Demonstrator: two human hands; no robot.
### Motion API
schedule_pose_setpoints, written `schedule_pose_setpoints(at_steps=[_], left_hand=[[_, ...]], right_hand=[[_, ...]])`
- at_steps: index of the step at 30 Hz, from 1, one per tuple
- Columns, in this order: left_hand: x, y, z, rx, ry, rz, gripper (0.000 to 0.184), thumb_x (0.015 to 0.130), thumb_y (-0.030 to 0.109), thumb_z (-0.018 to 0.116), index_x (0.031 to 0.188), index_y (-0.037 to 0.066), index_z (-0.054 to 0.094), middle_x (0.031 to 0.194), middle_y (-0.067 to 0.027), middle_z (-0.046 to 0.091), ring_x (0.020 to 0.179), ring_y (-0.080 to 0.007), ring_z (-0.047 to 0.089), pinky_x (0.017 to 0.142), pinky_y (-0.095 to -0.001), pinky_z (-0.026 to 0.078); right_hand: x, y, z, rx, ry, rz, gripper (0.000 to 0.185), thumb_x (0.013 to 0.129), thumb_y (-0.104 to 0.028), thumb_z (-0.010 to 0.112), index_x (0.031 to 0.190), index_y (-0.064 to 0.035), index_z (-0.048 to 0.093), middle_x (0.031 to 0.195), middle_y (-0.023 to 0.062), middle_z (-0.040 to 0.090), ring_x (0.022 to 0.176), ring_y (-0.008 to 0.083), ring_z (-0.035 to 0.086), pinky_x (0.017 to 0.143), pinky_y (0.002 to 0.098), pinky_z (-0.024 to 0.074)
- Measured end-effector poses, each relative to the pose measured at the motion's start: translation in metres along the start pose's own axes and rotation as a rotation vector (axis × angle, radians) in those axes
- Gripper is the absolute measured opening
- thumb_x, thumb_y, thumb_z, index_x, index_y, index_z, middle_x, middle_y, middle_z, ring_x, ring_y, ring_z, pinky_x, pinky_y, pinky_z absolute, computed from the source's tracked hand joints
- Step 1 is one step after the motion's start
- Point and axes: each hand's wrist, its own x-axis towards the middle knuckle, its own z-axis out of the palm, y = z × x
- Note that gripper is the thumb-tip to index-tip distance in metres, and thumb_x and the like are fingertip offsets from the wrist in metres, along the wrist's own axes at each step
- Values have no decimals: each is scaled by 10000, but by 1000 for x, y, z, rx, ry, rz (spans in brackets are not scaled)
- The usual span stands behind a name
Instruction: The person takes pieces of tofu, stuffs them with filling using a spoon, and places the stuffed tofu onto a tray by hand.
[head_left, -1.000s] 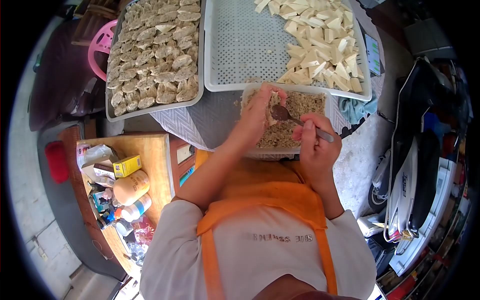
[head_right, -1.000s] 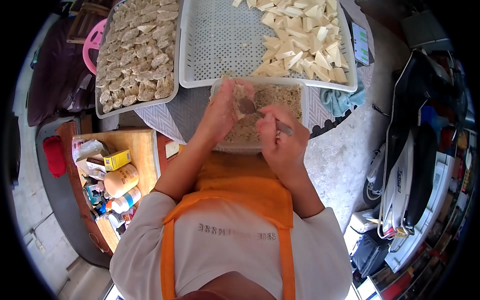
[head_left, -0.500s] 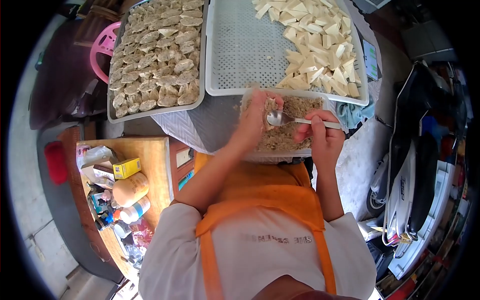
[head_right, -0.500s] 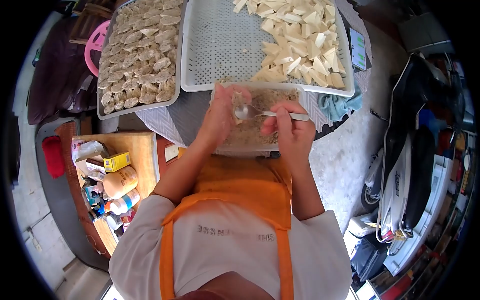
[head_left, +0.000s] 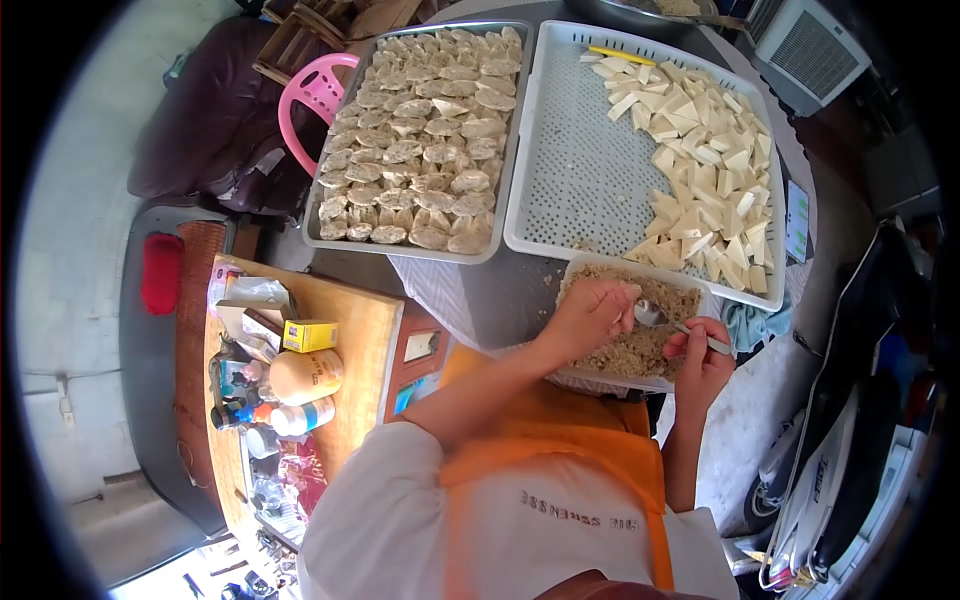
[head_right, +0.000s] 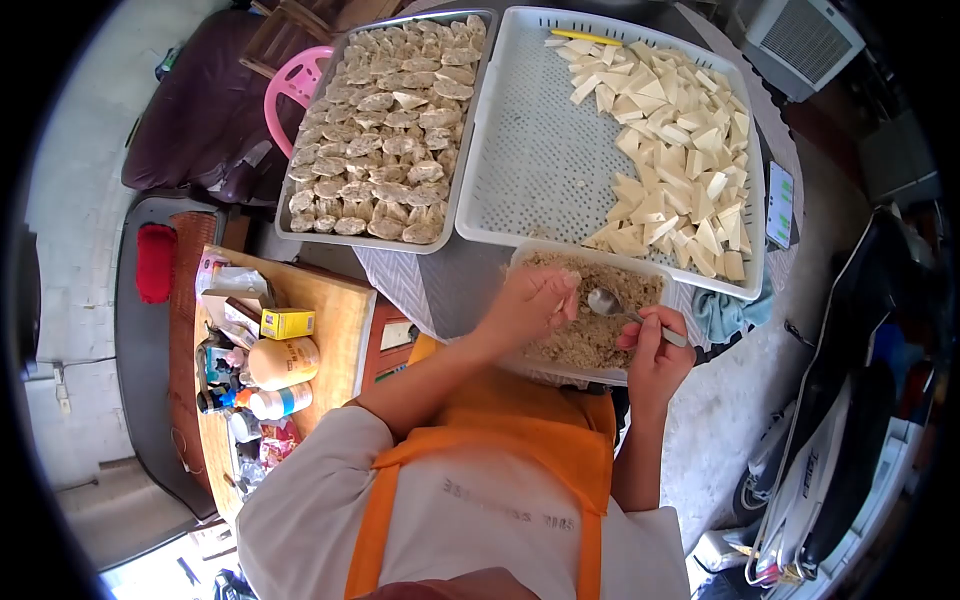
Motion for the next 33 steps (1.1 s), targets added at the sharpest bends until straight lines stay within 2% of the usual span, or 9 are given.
schedule_pose_setpoints(at_steps=[7,10,16,19,22,25,28,31,33], left_hand=[[5,-17,-2,-333,-90,-83,435,955,251,450,573,44,479,504,-6,473,441,-87,429,413,-238,341],[-5,18,3,-3,-66,-249,462,962,271,422,559,47,446,488,-18,458,402,-103,408,380,-251,318],[2,-15,-3,-115,-79,-93,486,968,296,377,571,26,453,483,-54,466,365,-126,374,352,-258,327],[6,-15,-9,-394,-31,-254,320,943,238,418,734,27,538,637,-43,531,531,-125,482,459,-239,395],[5,0,3,-429,-141,-147,209,933,175,422,919,11,550,789,-47,552,646,-132,504,548,-240,429],[7,-1,3,-243,-229,-20,280,972,238,381,1011,-5,515,822,-65,543,654,-122,493,584,-249,437],[5,-6,-8,-298,-266,-160,204,949,172,409,1016,23,532,840,-55,540,667,-140,501,627,-261,436],[7,-6,-6,-196,-225,-71,294,970,271,376,1002,27,536,852,-52,533,662,-145,503,633,-272,436],[12,-10,-8,-364,-220,-184,405,975,380,324,1002,34,533,862,-51,528,682,-147,504,646,-281,437]], right_hand=[[-4,1,-1,-49,1,-30,120,917,-50,474,888,10,574,640,50,590,517,92,568,486,204,457],[-3,1,-1,-85,-9,-53,123,916,-51,477,879,13,576,637,50,592,511,90,569,482,204,453],[-3,4,0,-108,0,-70,127,915,-68,490,879,9,585,637,55,611,516,89,582,485,204,457],[-4,2,0,-121,13,-59,124,912,-70,501,882,7,594,640,57,621,522,90,589,491,205,467],[-5,2,0,-87,18,-39,115,902,-48,502,885,14,597,638,57,619,521,87,587,486,203,471],[-5,1,-1,-89,24,-41,110,898,-38,502,886,20,595,639,60,618,520,88,587,481,202,471],[-5,0,1,-27,75,-36,115,903,-41,486,895,22,582,639,72,610,505,106,581,481,217,475],[-4,-6,-3,105,185,-30,135,915,-67,464,900,23,563,644,88,600,486,137,576,477,238,482],[-2,-9,-6,179,238,-36,152,923,-86,449,903,23,552,649,99,594,476,158,573,475,251,486]])
